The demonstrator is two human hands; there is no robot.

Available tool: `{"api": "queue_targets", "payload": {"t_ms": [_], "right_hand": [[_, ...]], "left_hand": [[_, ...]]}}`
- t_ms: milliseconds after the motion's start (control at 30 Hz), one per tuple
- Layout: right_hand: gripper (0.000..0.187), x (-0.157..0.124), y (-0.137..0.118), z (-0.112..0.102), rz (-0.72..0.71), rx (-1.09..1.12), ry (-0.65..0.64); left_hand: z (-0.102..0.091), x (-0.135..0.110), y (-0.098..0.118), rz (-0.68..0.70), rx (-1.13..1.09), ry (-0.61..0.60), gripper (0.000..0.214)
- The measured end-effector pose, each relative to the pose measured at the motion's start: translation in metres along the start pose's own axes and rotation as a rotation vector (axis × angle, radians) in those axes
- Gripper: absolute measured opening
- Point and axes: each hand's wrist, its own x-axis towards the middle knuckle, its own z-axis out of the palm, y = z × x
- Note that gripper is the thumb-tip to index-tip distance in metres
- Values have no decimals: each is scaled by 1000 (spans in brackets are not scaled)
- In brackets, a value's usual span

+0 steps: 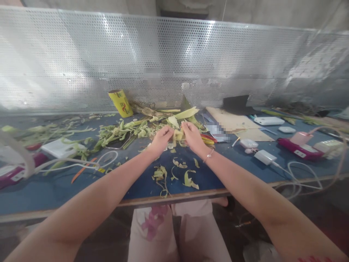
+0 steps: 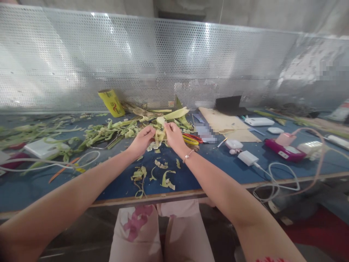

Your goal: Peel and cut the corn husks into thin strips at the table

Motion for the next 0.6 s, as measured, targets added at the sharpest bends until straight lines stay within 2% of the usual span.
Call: {"api": "queue_targets", "payload": {"t_ms": [100, 167, 300, 433, 500, 600], "right_hand": [[37, -3, -2, 3, 113, 174, -66], [37, -5, -4, 5, 147, 225, -71], [37, -6, -4, 6, 162, 286, -27], [35, -7, -3, 6, 186, 300, -57], [30, -7, -2, 7, 148, 245, -78], [23, -8, 0, 9, -8, 83, -66]], "left_hand": [[4, -4, 5, -55, -24, 25, 29], [7, -8, 8, -68, 34, 57, 27], [10, -14, 12, 32, 255, 116, 23], [13, -16, 13, 121, 394, 199, 22], [15, -15, 12, 115, 377, 238, 22], [16, -13, 8, 82, 316, 296, 22]]}}
